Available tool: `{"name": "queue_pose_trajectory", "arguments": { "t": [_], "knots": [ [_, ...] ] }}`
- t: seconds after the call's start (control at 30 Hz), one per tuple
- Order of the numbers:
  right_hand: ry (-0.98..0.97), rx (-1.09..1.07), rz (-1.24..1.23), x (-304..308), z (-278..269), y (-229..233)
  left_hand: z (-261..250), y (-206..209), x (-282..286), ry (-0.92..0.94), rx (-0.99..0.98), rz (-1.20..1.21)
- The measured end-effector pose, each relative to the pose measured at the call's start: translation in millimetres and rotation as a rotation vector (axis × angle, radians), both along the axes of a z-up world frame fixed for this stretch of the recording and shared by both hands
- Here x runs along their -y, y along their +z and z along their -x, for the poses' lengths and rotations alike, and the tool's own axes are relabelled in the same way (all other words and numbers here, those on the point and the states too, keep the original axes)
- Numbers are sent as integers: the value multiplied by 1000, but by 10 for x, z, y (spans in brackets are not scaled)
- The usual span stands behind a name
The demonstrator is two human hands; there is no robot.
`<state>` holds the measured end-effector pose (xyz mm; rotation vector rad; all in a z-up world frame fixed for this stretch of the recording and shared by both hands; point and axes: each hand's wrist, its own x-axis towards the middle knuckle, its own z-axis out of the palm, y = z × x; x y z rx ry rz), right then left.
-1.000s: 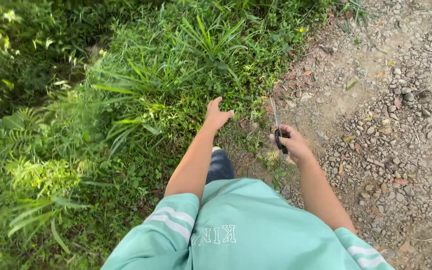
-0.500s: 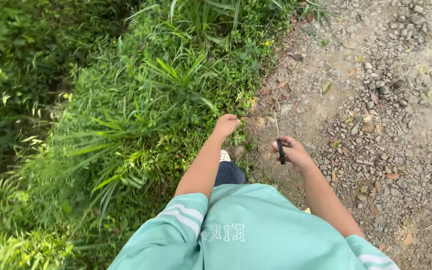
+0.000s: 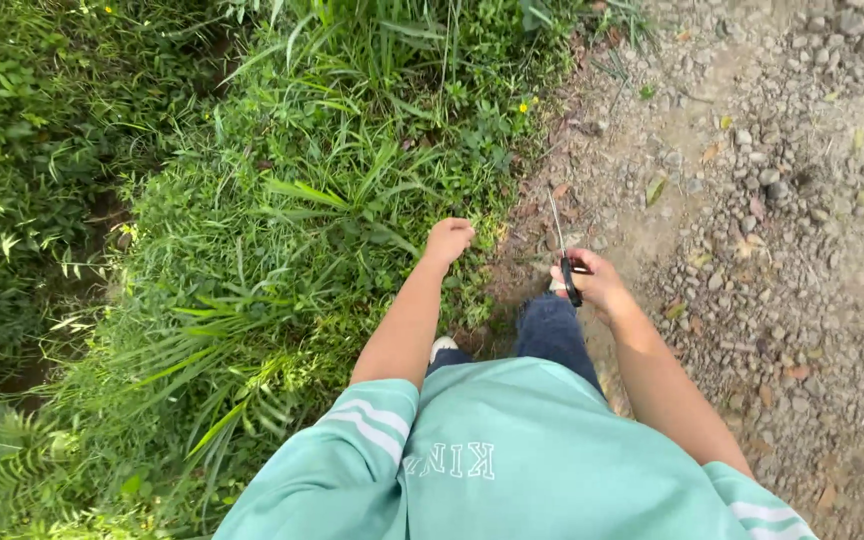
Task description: Cutting grass and weeds using a pair of scissors.
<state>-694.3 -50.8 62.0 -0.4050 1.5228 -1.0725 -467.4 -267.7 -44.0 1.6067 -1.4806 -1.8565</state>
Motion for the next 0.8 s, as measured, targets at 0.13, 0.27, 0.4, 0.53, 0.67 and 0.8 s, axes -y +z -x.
{"name": "queue_pose_trajectory", "arguments": {
  "t": [0.13, 0.27, 0.4, 0.53, 0.67, 0.8],
  "knots": [
    [61, -11, -56, 543, 665, -77, 451, -205, 328, 104, -57, -15],
    [137, -36, -85, 1204, 1406, -222, 1007, -302, 617, 183, 0, 0],
    [187, -81, -112, 1768, 2053, -475, 1547, -366, 854, 240, -11, -27],
    [257, -133, -125, 2182, 2390, -645, 1890, -171, 958, 295, -70, -83],
    [259, -107, -163, 2580, 2508, -731, 1976, -794, 1097, 382, -117, -117],
    [316, -197, -241, 2788, 2488, -996, 1968, -1144, 1252, 402, -28, -70]
  ]
}}
